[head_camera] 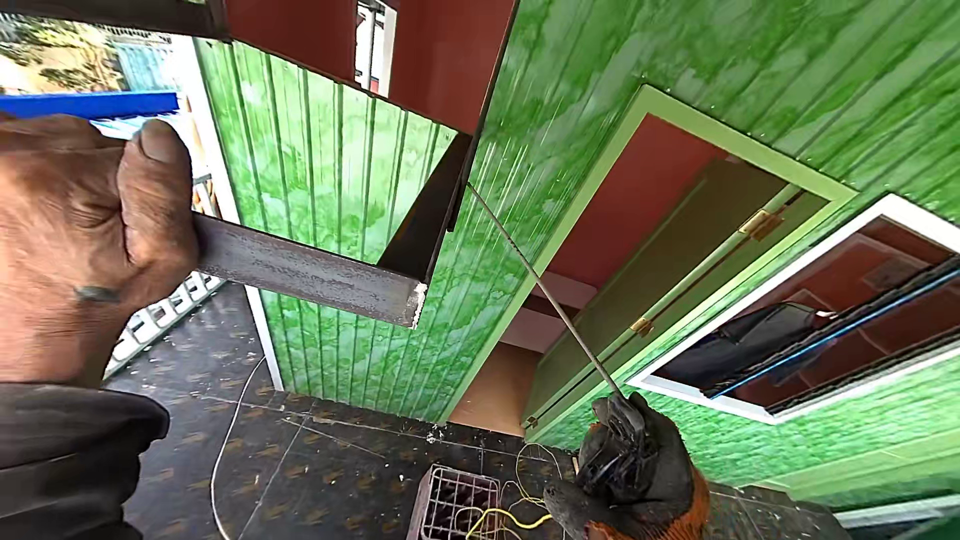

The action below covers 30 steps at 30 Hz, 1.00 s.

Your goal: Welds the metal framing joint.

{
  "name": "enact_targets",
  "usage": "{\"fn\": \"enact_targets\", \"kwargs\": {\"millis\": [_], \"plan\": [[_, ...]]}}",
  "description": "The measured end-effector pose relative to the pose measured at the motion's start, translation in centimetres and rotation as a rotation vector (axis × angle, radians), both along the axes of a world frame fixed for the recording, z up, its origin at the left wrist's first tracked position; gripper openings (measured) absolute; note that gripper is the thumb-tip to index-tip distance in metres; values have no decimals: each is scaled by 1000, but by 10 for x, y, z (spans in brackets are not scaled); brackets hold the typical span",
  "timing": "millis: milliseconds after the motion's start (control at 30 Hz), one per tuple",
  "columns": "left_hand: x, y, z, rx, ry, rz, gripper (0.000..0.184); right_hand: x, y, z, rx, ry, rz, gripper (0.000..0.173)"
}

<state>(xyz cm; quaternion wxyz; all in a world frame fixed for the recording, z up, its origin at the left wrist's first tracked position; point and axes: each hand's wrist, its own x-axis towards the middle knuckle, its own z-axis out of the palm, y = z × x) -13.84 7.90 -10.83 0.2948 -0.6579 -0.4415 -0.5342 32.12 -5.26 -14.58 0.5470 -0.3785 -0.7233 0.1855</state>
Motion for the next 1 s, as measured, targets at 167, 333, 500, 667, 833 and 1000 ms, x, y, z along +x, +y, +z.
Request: {"fn": "enact_targets", "kwargs": {"millis": [167, 333, 500, 667, 833, 1000], "plan": [[15, -15, 12, -75, -48, 81, 63, -7, -1, 2, 13, -29, -11, 73], [12, -15, 9, -54, -25, 86, 59, -12, -2, 2, 23, -27, -24, 71], [15, -17, 10, -46, -24, 81, 57, -13, -2, 0, 18, -25, -15, 71], [17, -18, 11, -34, -19, 71, 57, -12, -1, 1, 17, -110, -10, 66], [10, -13, 9, -22, -8, 79, 59, -13, 2, -2, 75, -219, 10, 59], [8, -11, 7, -15, 5, 95, 61, -14, -3, 2, 97, -293, 18, 56]]}}
